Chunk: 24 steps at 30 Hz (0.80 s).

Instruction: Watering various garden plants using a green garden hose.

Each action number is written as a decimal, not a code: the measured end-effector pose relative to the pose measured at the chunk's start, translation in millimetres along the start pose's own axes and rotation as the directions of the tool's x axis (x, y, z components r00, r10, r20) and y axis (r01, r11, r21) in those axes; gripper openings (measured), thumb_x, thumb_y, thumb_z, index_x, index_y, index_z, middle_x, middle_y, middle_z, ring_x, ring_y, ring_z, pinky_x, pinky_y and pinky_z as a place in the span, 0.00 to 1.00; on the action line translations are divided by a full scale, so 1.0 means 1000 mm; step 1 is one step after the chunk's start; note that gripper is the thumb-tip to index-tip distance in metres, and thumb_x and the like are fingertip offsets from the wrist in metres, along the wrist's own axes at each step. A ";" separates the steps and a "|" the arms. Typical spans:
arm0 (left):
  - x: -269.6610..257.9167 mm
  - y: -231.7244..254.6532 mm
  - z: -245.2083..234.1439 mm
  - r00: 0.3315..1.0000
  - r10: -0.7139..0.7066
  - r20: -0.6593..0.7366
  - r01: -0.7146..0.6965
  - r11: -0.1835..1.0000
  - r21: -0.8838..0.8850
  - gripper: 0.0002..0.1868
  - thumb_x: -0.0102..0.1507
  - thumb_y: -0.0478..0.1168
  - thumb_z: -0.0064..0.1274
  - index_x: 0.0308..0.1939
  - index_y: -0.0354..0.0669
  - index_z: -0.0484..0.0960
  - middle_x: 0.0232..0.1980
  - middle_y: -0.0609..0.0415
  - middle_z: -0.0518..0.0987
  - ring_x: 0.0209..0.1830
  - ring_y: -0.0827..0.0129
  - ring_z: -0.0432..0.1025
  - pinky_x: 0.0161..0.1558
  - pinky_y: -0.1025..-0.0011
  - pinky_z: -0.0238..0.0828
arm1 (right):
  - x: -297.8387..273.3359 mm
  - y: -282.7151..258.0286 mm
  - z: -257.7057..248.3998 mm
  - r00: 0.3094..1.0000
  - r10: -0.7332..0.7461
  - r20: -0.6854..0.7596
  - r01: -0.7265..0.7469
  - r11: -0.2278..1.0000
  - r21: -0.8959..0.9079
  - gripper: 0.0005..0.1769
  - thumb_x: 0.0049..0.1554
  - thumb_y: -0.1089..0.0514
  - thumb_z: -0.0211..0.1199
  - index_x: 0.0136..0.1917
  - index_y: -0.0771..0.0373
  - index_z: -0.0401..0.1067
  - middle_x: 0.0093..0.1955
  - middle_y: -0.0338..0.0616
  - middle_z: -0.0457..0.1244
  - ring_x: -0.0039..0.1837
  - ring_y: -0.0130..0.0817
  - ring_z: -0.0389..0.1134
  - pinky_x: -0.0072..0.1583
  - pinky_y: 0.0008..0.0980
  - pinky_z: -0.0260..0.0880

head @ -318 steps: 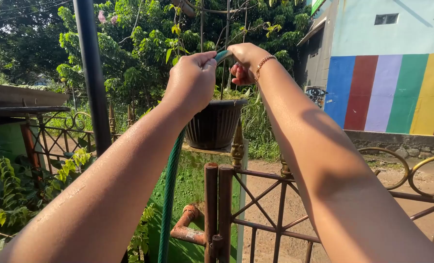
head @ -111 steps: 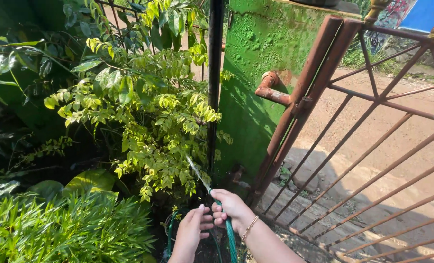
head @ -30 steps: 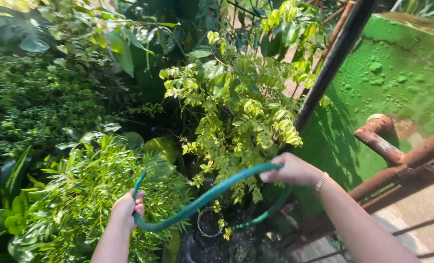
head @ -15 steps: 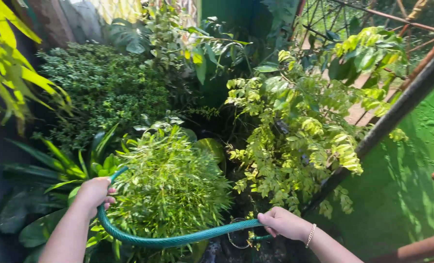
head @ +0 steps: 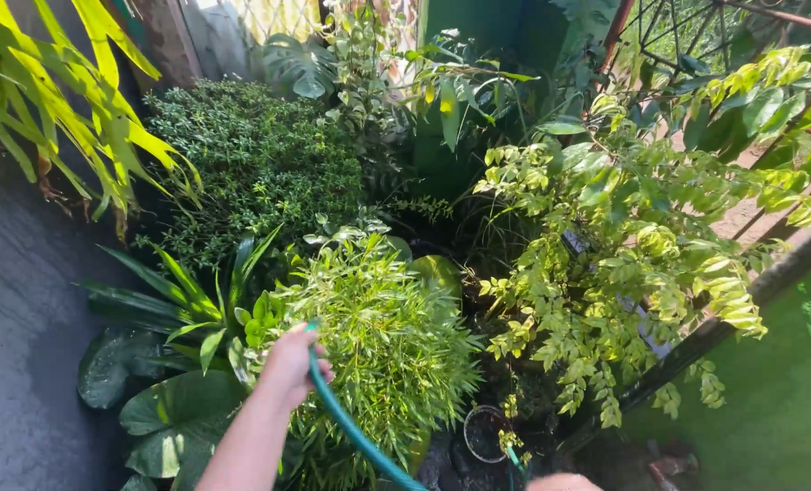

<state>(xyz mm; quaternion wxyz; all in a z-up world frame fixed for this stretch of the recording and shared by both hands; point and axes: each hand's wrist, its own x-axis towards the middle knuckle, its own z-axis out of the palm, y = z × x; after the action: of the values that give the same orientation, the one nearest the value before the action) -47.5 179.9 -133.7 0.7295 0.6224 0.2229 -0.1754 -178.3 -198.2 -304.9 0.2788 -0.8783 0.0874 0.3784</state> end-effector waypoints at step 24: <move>-0.117 -0.010 0.097 0.986 -0.145 -0.078 0.073 0.811 -0.581 0.26 0.67 0.36 0.32 0.70 0.56 0.60 0.68 0.46 0.70 0.56 0.55 0.75 0.41 0.56 0.84 | -0.047 -0.306 -0.080 0.995 -0.095 -0.020 0.078 0.656 0.751 0.26 0.65 0.61 0.48 0.75 0.56 0.67 0.47 0.47 0.62 0.42 0.28 0.63 0.40 0.20 0.68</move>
<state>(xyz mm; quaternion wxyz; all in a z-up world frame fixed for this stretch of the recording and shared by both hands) -140.5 79.8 -66.5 0.8574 0.3683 0.3439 -0.1042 -50.1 7.9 -97.0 0.6346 -0.6844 0.1909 0.3041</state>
